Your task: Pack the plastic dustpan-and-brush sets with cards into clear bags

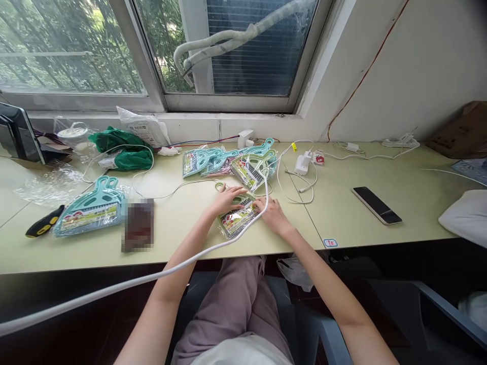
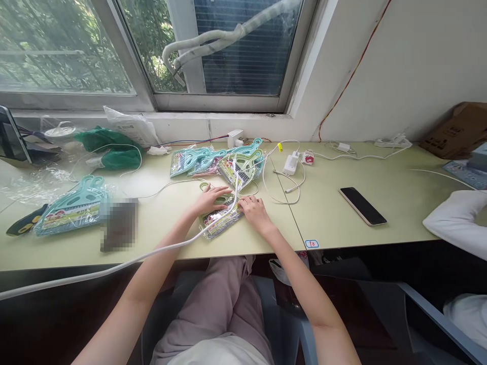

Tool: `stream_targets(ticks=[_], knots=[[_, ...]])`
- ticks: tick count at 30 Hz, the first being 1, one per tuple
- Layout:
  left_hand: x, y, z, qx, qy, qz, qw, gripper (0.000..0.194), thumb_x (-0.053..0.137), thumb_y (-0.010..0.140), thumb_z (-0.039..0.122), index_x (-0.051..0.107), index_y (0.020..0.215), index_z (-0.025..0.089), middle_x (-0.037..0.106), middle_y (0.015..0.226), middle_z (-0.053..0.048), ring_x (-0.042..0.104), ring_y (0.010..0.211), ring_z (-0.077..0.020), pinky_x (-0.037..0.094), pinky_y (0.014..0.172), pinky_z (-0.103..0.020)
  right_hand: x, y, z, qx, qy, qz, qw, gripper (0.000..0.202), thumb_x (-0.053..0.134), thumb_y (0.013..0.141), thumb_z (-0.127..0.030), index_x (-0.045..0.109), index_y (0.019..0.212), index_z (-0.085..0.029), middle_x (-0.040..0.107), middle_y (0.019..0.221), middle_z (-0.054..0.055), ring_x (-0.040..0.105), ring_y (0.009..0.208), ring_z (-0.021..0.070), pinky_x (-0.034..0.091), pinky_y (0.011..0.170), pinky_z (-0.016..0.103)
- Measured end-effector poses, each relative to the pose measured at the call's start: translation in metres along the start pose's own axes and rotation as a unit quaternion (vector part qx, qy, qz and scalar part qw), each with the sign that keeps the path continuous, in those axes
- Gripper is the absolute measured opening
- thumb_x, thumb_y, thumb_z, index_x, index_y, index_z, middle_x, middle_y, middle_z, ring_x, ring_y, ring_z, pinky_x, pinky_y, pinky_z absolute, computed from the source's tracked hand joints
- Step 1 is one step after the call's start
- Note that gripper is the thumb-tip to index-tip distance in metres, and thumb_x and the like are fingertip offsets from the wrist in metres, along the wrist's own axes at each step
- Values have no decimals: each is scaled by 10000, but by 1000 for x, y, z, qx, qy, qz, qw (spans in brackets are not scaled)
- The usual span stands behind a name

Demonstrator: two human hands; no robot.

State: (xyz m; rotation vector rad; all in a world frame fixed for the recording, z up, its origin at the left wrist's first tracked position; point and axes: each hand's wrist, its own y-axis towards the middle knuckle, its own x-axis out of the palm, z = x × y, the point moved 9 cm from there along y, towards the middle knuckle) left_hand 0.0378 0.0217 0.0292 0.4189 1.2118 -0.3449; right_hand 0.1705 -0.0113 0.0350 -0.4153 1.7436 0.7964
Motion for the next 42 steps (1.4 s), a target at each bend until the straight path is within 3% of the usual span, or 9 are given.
stream_targets(ticks=[11,17,22,27,31,35,42], knots=[[2,1,-2,-2,6,3,1000,588,537,857,538,436,1391,315,425,1472,-29,388,1347,-247,61,1182,-501,-4,10,1,-38,-75,-33,996,187,427,939,-149,608,965,-187,655,996,85,556,900,211,318,737,331],[2,1,0,3,-1,1,1000,605,546,849,544,432,1392,304,430,1467,-42,381,1351,-242,42,1176,-519,-5,4,5,-58,-67,28,996,175,453,932,-152,618,885,-185,669,995,83,571,946,204,324,833,347],[0,1,0,-6,-5,-9,1000,596,538,847,555,444,1387,322,429,1470,-28,392,1344,-246,43,1181,-506,-20,-13,-9,-91,-81,117,986,301,361,939,-63,629,908,-198,705,958,35,596,967,171,225,1010,390],[-2,2,-4,-34,7,-9,999,587,528,848,561,452,1384,333,423,1474,-30,397,1341,-253,48,1181,-502,-20,-28,-18,-128,-113,113,979,264,404,939,-87,642,937,-201,718,966,32,596,949,173,225,1023,392],[-1,1,-5,-31,7,-7,999,588,517,854,560,443,1392,336,418,1477,-25,399,1338,-256,37,1183,-492,-28,-34,-18,-87,-89,107,986,214,424,955,-158,633,938,-199,712,922,44,586,932,183,246,996,390],[2,1,-6,-29,12,0,1000,596,525,847,571,444,1390,339,416,1478,-28,394,1338,-253,42,1181,-490,-35,-24,-24,-37,-55,90,994,214,522,925,-306,626,1081,-205,694,999,84,556,967,224,278,932,402],[-1,-2,-4,-24,22,8,999,594,531,852,563,437,1390,327,440,1459,-47,412,1323,-244,78,1172,-497,-19,0,-26,-7,16,53,998,134,567,888,-263,688,830,-256,673,1075,45,536,1065,235,236,1024,486]])
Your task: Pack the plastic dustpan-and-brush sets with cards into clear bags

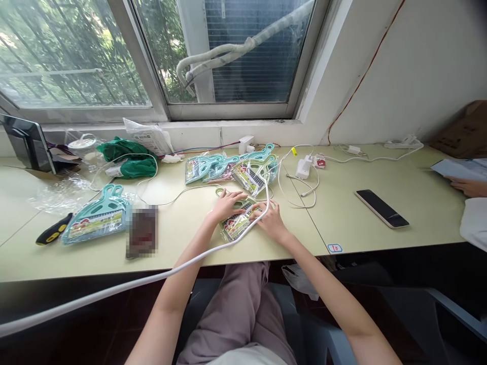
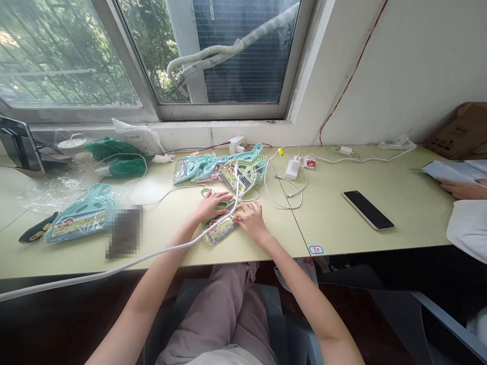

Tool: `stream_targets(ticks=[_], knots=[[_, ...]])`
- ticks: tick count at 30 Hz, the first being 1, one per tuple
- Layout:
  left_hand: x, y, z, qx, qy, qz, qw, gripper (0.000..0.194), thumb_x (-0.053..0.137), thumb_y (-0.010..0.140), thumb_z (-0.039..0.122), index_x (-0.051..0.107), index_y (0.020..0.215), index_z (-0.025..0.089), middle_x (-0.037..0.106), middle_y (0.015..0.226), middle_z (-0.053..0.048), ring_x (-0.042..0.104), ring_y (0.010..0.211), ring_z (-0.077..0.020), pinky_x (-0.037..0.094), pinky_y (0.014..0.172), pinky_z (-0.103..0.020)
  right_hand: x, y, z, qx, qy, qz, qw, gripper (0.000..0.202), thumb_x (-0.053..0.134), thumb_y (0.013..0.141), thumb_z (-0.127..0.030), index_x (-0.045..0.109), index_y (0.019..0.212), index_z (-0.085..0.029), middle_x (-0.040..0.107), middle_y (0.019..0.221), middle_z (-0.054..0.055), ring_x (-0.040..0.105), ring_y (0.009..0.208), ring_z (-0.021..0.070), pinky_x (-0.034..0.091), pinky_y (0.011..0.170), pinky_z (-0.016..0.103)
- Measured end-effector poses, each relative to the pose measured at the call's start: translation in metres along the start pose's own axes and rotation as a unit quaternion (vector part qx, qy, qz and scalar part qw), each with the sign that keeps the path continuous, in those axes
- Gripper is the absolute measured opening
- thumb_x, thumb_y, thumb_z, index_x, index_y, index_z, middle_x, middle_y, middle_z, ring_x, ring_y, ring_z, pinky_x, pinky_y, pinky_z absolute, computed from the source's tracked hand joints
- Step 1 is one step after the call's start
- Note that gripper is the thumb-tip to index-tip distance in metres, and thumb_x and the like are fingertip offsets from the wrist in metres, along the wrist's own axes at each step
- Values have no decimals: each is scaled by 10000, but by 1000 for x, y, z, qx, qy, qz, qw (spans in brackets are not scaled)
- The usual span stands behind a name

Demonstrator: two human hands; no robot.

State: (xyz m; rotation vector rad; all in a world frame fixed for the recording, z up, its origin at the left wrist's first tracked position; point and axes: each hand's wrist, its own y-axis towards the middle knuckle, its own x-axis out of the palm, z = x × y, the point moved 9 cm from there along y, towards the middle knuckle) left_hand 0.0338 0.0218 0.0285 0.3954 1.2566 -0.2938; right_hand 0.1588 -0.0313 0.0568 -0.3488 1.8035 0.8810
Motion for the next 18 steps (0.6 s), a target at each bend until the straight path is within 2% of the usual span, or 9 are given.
stream_targets(ticks=[6,10,12,15,18], knots=[[-3,0,0,-9,-3,-3,1000,575,519,863,555,441,1388,333,448,1455,-36,416,1322,-244,58,1178,-486,4,-19,10,-4,68,58,996,180,519,911,-210,679,838,-250,725,920,31,611,940,210,223,1062,506],[-3,0,-4,-13,-4,9,1000,573,503,869,558,437,1392,333,451,1452,-31,425,1313,-244,55,1177,-489,-3,-34,10,-20,82,34,996,189,499,930,-239,662,835,-241,728,918,17,639,895,185,228,1064,478],[-2,-1,-4,-10,-5,13,1000,579,504,866,563,436,1392,331,452,1451,-33,434,1303,-247,61,1172,-500,-11,-33,2,-30,56,15,998,175,491,935,-234,665,923,-240,726,960,30,643,890,180,247,1045,458],[-2,-2,-5,-10,2,21,1000,564,504,874,542,437,1392,328,454,1449,-35,436,1299,-241,72,1171,-489,-24,-21,-20,-44,-8,7,999,233,557,902,-270,629,1123,-253,701,1084,73,621,990,227,243,1028,479],[-2,-2,-4,-14,9,22,1000,538,500,884,512,442,1387,329,464,1439,-33,441,1295,-230,80,1173,-470,-17,-4,-47,-75,-11,-14,997,284,604,875,-316,623,1155,-276,677,1159,66,574,1104,257,222,1043,490]])
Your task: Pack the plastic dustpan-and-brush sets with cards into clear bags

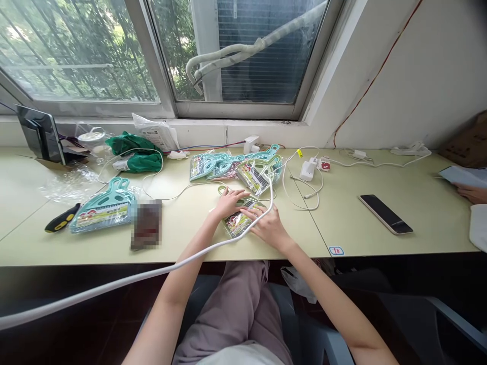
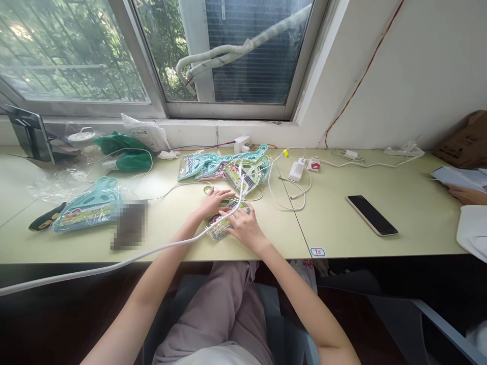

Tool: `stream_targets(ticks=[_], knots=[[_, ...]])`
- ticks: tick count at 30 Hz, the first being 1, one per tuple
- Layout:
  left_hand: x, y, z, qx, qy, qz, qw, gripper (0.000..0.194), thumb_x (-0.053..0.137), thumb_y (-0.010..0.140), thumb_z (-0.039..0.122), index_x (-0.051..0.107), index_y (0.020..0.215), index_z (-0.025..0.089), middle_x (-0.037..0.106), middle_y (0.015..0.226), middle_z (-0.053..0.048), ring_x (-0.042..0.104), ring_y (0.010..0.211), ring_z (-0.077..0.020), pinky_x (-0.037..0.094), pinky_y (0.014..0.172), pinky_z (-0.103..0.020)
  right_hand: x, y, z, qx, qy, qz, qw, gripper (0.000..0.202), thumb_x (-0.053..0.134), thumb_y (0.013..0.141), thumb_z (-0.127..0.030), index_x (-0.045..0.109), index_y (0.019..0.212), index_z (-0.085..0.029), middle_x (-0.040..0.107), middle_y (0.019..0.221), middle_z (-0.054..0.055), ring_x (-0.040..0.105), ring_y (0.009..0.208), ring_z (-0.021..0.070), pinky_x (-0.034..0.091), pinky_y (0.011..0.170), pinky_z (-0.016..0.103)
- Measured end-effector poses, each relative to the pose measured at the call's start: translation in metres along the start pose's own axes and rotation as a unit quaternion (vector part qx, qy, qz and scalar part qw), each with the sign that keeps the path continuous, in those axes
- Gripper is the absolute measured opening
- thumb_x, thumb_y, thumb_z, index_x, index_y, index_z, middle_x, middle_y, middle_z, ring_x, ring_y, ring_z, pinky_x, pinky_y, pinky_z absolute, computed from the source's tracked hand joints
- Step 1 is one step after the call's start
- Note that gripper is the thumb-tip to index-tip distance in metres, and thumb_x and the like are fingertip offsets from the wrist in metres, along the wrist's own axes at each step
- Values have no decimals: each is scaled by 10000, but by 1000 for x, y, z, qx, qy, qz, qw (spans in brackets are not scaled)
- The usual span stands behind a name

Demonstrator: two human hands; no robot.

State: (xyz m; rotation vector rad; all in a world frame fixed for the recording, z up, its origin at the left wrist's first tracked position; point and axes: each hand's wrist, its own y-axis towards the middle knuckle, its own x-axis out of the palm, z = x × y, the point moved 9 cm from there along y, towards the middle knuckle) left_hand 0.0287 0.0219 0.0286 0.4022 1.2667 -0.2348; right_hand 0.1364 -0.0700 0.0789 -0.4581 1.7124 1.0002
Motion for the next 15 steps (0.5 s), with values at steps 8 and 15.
stream_targets(ticks=[8,15], knots=[[-5,-1,3,-4,-6,-5,1000,553,506,873,534,453,1381,324,470,1435,-40,452,1286,-252,74,1174,-493,44,-3,-7,-4,96,7,995,230,494,940,-219,715,947,-285,729,939,2,628,875,162,321,913,360],[-7,0,-5,-18,-12,14,1000,558,517,861,557,478,1364,320,469,1438,-37,464,1279,-258,47,1178,-509,26,-55,-3,-4,82,16,997,247,456,960,-237,692,1010,-285,733,979,16,644,859,147,314,886,349]])
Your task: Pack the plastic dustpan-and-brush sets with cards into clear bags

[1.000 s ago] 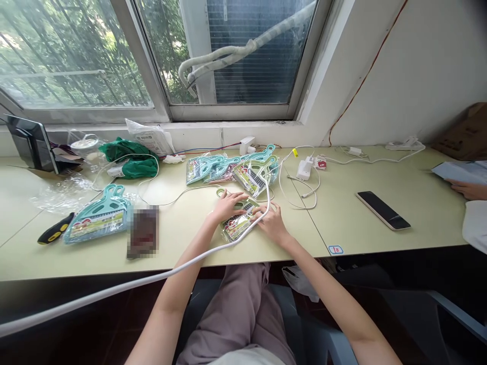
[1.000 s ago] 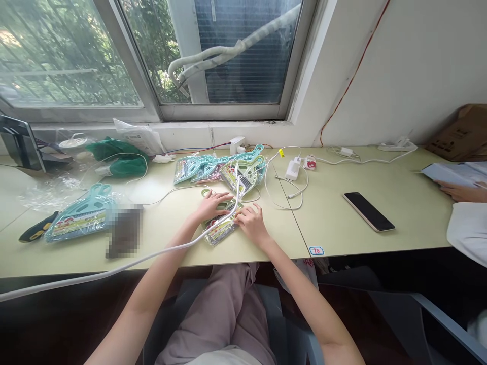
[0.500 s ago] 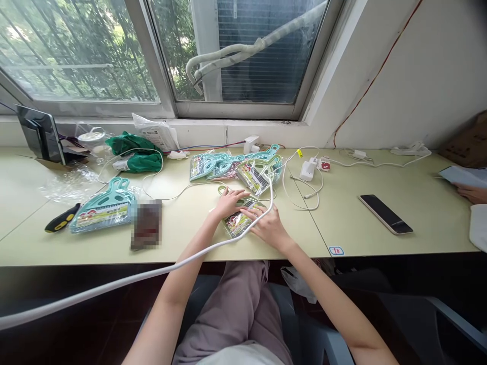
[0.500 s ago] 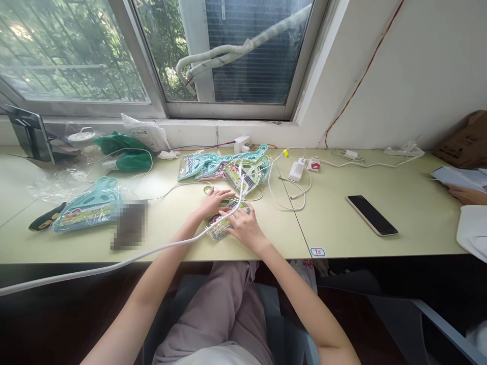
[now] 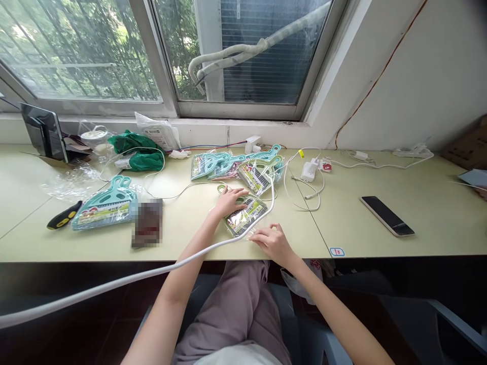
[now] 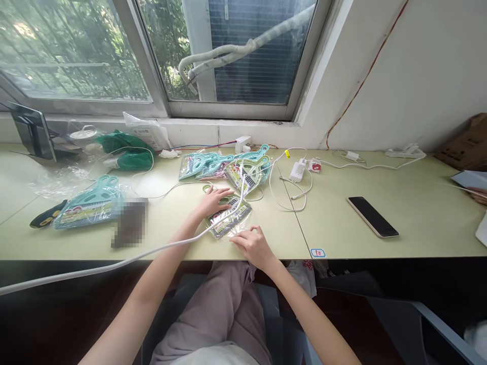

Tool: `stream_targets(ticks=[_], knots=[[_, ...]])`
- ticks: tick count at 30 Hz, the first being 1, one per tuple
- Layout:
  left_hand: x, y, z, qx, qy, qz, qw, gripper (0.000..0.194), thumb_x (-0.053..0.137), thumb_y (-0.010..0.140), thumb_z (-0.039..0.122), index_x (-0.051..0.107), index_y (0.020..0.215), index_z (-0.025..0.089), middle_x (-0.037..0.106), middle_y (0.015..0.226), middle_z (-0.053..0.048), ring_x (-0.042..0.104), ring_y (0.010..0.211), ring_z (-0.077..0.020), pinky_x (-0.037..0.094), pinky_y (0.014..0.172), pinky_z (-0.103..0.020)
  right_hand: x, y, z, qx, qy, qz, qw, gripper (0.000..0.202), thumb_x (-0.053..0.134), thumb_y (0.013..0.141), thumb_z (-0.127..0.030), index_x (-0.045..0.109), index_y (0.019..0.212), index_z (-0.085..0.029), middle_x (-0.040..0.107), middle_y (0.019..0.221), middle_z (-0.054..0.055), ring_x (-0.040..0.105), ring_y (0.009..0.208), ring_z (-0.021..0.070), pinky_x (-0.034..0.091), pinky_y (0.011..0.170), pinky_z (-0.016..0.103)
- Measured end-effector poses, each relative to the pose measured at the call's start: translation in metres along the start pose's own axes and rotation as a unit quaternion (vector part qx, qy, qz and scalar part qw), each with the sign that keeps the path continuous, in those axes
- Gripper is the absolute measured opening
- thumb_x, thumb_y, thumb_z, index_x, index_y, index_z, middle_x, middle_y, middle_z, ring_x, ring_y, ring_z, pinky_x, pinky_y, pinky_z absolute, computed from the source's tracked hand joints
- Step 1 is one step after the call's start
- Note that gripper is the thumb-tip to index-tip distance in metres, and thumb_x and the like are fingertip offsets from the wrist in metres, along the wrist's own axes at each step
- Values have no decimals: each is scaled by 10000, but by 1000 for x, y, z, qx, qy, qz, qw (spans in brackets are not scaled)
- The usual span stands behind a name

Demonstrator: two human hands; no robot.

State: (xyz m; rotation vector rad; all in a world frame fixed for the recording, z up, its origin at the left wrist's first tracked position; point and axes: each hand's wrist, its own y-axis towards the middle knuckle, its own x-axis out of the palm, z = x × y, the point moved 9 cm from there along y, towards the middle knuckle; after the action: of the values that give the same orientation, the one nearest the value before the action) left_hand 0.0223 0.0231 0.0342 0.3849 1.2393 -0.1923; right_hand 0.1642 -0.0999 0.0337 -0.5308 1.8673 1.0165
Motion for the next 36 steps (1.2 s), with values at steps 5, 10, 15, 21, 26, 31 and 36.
stream_targets(ticks=[5,10,15,21,26,31,36], knots=[[-3,-3,2,-9,2,-6,1000,554,509,872,535,461,1377,313,458,1445,-39,450,1294,-265,89,1173,-524,-20,-8,-5,43,6,4,999,323,380,985,-225,608,1209,-267,724,1068,52,650,853,150,354,853,332],[-10,-4,0,-32,3,42,999,484,539,861,516,528,1301,314,507,1386,-40,475,1265,-238,199,1164,-451,-27,14,11,113,-29,-7,993,296,395,980,-271,680,1055,-244,743,940,46,656,801,160,380,708,298],[-22,-10,3,-62,45,98,992,392,535,872,488,581,1217,306,496,1391,-52,485,1241,-260,253,1127,-480,-9,35,14,66,-18,-149,986,128,601,877,-311,720,836,-287,727,760,1,651,713,174,377,593,267],[-59,-34,20,-47,21,201,978,341,330,978,358,654,989,254,680,1094,-45,586,1069,-204,334,1062,-447,0,19,17,23,56,-141,988,209,701,799,-332,685,1006,-298,674,986,15,598,968,186,445,786,287],[-36,-56,58,78,5,64,995,279,408,946,371,647,1045,267,650,1185,-48,560,1141,-228,420,993,-439,-13,1,34,70,44,-103,991,139,608,871,-378,699,947,-306,641,1040,25,570,1025,194,439,855,349],[3,-99,110,215,36,-44,975,304,453,936,304,589,1203,252,549,1350,-57,471,1271,-234,381,1062,-418,-48,12,34,102,38,-14,994,267,446,955,-342,693,955,-242,671,993,60,590,995,192,472,852,330],[12,-121,121,218,64,-11,974,372,376,962,193,504,1311,202,532,1370,-80,447,1303,-214,285,1138,-450,-17,21,57,98,-34,-79,991,394,412,956,-348,551,1289,-188,561,1339,120,478,1266,236,360,1064,425]])
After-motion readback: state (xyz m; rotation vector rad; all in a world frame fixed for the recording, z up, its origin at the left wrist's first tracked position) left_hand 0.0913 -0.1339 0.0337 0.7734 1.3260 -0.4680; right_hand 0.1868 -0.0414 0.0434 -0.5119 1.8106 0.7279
